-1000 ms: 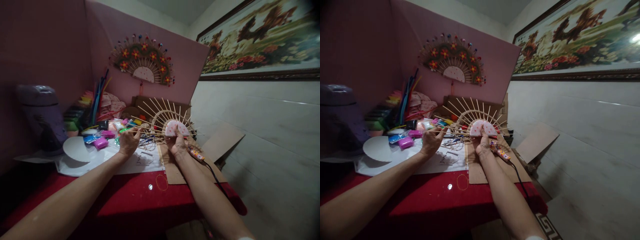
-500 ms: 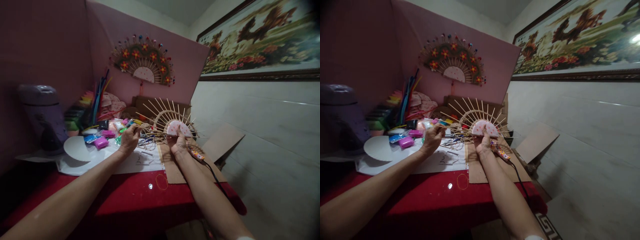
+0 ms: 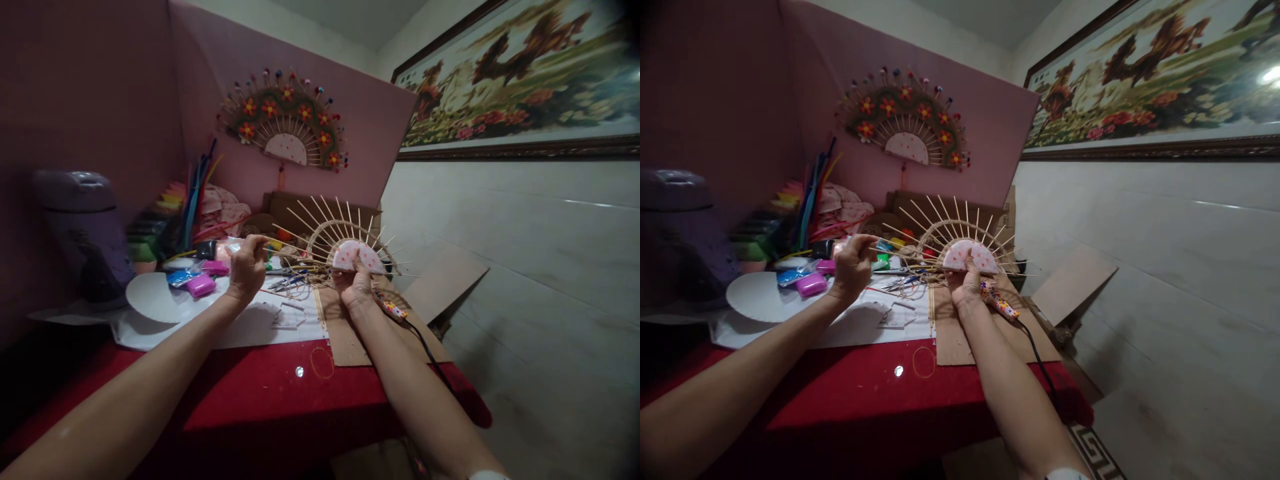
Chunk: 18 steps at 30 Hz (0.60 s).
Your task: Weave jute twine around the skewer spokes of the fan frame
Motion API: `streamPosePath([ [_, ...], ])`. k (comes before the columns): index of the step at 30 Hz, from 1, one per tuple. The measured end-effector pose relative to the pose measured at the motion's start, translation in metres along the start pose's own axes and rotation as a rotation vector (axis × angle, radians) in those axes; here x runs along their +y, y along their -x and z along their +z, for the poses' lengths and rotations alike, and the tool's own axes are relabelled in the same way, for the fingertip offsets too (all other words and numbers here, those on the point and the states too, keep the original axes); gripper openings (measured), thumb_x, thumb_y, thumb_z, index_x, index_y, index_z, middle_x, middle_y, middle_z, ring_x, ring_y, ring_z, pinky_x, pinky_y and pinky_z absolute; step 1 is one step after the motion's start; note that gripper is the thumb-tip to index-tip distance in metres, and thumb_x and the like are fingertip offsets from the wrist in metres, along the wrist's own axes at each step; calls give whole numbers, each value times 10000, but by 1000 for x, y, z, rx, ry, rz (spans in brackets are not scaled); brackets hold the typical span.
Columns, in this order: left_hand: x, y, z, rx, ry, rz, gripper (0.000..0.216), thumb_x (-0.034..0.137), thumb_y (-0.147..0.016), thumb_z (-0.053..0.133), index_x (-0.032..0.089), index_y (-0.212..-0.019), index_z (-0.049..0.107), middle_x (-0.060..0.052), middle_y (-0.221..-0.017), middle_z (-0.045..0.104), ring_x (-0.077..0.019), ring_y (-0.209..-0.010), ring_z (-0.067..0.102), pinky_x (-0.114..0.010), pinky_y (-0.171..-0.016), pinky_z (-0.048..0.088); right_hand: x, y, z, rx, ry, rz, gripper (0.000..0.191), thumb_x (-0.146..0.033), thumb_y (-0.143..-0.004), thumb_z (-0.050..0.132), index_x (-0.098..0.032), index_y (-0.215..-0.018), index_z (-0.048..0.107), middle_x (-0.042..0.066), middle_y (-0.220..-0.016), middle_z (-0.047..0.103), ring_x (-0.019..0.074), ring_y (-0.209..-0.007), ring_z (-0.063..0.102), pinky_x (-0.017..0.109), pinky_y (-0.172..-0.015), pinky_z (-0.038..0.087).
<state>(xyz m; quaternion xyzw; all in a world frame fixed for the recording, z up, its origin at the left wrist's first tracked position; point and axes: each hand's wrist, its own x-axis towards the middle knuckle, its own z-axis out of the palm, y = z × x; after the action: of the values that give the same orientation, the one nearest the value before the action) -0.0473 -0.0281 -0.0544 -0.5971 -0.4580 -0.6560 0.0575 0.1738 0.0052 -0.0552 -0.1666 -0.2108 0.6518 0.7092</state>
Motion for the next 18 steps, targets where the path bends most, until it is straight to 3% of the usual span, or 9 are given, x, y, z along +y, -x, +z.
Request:
streamPosePath([
  [3, 0, -1, -1, 10, -28, 17, 125, 185, -838, 457, 174, -886, 572, 22, -590, 555, -128, -520, 534, -239, -549, 389, -1, -1, -1, 15, 0, 10, 229, -298, -679, 741, -187, -803, 583, -44, -650, 659, 81, -495, 564, 170, -395, 428],
  [7, 1, -6, -5, 69, -94, 129, 109, 214, -819, 525, 180, -768, 615, -18, -683, 621, -150, -648, 572, -259, -626, 402, -1, 0, 1, 33, -2, 17, 221, -274, -676, 735, -185, -798, 574, -46, -630, 652, 77, -466, 548, 168, -387, 424],
  [11, 0, -10, -7, 96, 13, 136, 110, 205, -785, 572, 170, -731, 661, -27, -687, 643, -143, -651, 574, -254, -624, 410, -2, 3, 4, 71, 10, 22, 183, -224, -678, 707, -186, -786, 564, -46, -604, 646, 80, -439, 538, 164, -356, 400],
  [14, -1, -11, -4, 79, 131, 24, 136, 205, -781, 556, 166, -771, 687, -14, -645, 624, -128, -605, 561, -245, -589, 409, -3, 6, 6, 100, 15, 25, 161, -196, -684, 683, -191, -794, 565, -49, -599, 648, 81, -424, 534, 170, -356, 412],
  [18, -1, -10, 1, 15, 417, -286, 114, 248, -716, 606, 171, -766, 673, 10, -574, 585, -112, -507, 526, -215, -457, 360, -3, 8, 8, 114, 25, 38, 151, -193, -692, 675, -193, -797, 567, -55, -570, 634, 78, -411, 528, 166, -355, 421],
])
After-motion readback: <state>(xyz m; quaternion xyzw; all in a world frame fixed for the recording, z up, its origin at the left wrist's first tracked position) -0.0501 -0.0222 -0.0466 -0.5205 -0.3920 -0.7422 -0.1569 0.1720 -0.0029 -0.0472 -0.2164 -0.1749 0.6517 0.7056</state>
